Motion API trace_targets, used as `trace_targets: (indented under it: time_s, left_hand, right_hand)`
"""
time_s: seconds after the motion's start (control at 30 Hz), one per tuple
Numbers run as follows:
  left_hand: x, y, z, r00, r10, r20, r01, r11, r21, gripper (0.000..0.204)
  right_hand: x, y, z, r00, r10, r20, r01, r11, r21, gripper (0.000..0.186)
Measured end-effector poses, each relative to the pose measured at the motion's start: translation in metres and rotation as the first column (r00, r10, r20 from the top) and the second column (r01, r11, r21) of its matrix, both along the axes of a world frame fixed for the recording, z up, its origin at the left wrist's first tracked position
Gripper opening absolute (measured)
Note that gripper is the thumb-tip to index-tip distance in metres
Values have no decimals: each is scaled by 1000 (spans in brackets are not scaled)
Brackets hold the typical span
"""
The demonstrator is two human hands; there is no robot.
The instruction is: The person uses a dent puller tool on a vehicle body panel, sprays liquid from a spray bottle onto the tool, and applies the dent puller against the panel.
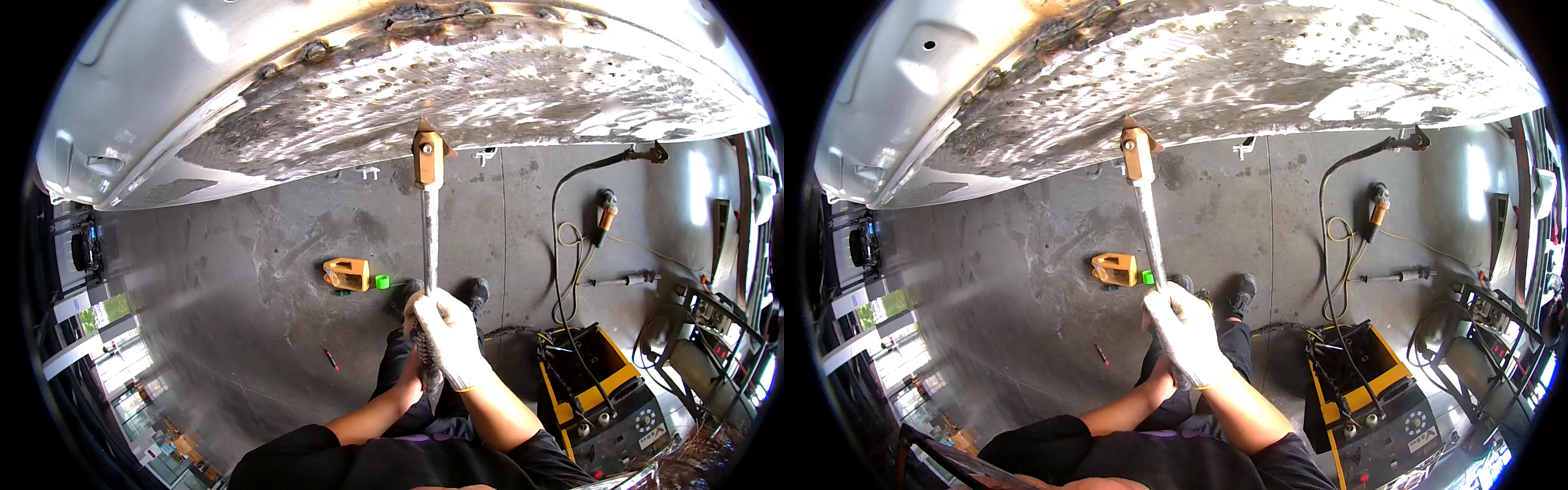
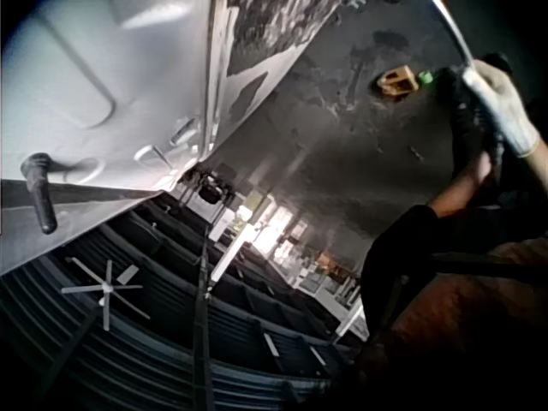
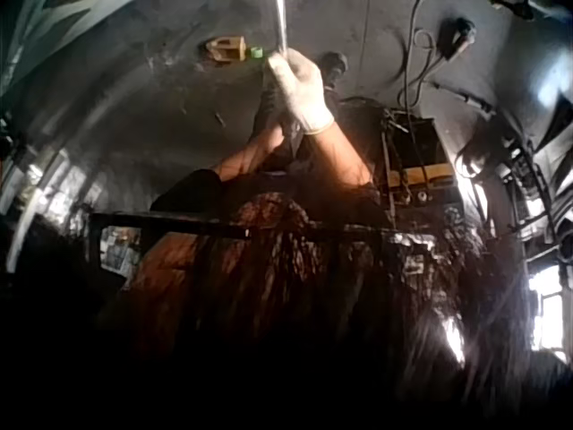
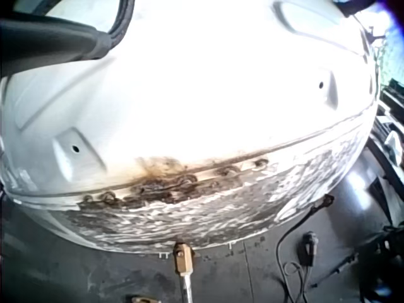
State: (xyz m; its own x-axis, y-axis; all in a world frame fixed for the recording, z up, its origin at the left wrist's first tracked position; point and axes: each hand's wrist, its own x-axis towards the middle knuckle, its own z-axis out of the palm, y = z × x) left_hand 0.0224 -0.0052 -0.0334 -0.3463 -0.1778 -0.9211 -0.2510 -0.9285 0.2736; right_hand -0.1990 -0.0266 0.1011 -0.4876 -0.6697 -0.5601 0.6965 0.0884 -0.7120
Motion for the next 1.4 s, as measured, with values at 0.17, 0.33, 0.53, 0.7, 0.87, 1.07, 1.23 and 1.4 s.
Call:
trace_targets:
  time_s: [0.17, 0.33, 0.53, 0.7, 0.87, 1.07, 1.23, 1.4]
  left_hand:
    - [-12, -1, 5, 998, 10, 68, -14, 998, 65, 36]
    - [-4, 10, -6, 995, 53, 83, -60, 995, 82, 39]
    - [-4, 9, -11, 987, 17, 159, -41, 988, 147, 49]
    - [14, 2, -27, 995, 9, 99, -43, 938, 344, 61]
    - [12, 10, -27, 998, -66, 5, 63, 967, 245, 56]
    - [182, 108, -133, 988, 46, 146, -109, 885, 454, 54]
    - [89, 60, -52, 975, -182, -127, 217, 907, 362, 45]
    - [9, 38, 10, 997, -38, 71, 10, 933, 359, 38]
  right_hand:
    - [-3, -3, 1, 996, -23, -88, 27, 999, 45, 25]
    - [-5, -4, 3, 997, -50, -54, 52, 998, 47, 24]
    - [-11, -5, 6, 993, -39, -110, 47, 996, 74, 26]
    - [-58, -29, 32, 992, 68, -102, -68, 998, 1, 23]
    - [-10, 13, -9, 966, 158, -206, -137, 984, 111, 19]
    - [54, 96, -30, 950, 309, 33, -301, 887, 351, 25]
    - [34, 95, -23, 1000, -6, -20, 5, 999, -41, 43]
    - [-11, 45, 11, 991, 118, -68, -125, 986, -107, 34]
